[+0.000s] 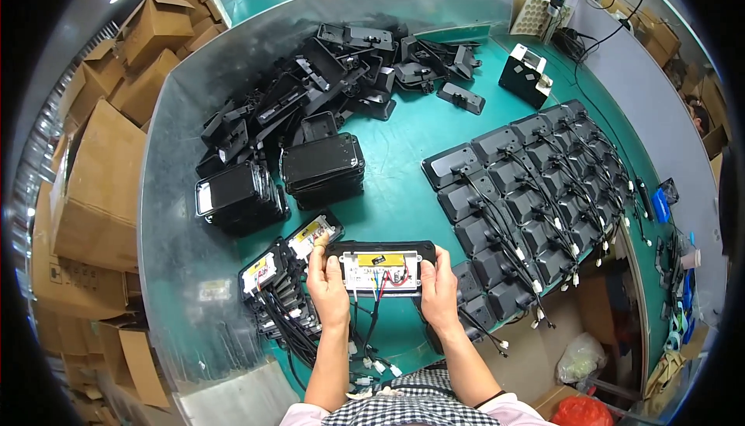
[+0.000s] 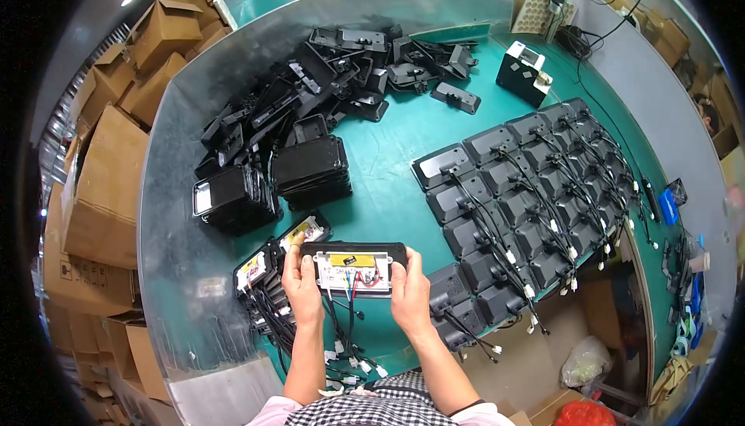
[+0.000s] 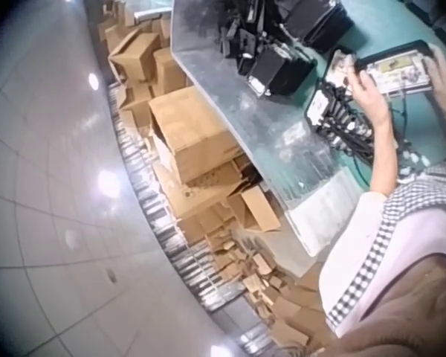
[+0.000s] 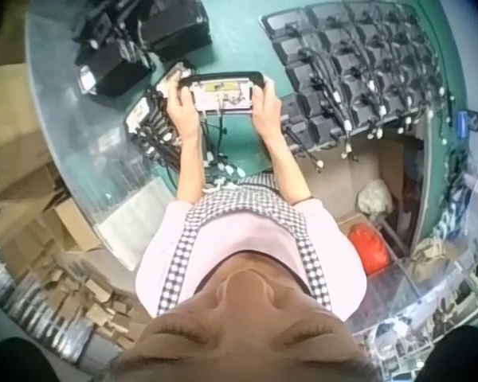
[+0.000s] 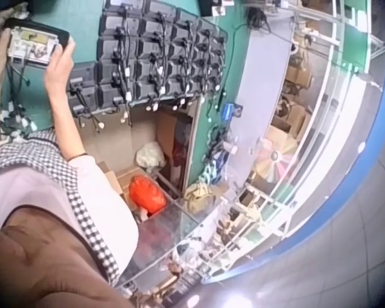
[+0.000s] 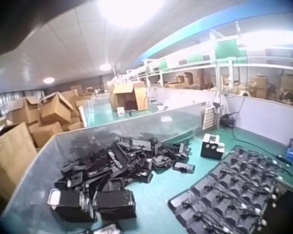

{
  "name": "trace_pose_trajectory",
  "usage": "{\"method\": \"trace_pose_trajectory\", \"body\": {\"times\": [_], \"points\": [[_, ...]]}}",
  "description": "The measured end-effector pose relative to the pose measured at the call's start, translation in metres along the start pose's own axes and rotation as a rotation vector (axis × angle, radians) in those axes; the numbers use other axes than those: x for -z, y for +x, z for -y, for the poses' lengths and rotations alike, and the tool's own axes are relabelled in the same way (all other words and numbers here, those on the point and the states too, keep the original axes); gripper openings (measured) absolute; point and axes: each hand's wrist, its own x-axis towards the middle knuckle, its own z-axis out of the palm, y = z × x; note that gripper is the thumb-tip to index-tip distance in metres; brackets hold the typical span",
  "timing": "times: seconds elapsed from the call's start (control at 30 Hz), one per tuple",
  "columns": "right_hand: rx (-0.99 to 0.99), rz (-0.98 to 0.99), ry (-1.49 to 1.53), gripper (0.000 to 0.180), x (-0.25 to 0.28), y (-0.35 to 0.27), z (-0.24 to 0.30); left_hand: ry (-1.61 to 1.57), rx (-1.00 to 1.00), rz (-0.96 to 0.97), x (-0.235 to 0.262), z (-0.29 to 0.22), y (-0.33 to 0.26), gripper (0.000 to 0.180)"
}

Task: The person assembles electronic display units by hand, connecting wiring harnesses to LCD displays and electronic modules, then snapping plastic housing components together around them on a factory workbench.

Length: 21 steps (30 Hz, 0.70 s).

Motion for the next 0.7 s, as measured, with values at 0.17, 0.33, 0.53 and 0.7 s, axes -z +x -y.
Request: {"method": "trace_pose_trajectory", "body": {"times": [0.17, 0.33, 0.53, 0.7], "points": [[-0.100, -0.059, 0.277, 0.020, -0.002, 0.008, -0.024, -0.218, 0.331, 0.144, 0.002, 0.000, -0.006, 0.039], [-0.234, 0.018, 0.586, 0.024, 0.002, 0.011, -0.022, -0.191, 0.276, 0.287, 0.021, -0.015, -0.008, 0.036], [-0.451, 0.495, 0.940, 0.060, -0.030, -0.023, -0.029, -0.425, 0.312, 0.235, 0.012, -0.026, 0.007, 0.031], [-0.648, 0.452, 1.013, 0.052, -0.024, -0.017, -0.009, 0.024, 0.249, 0.636, 0.009, -0.041, 0.097, 0.033]]}}
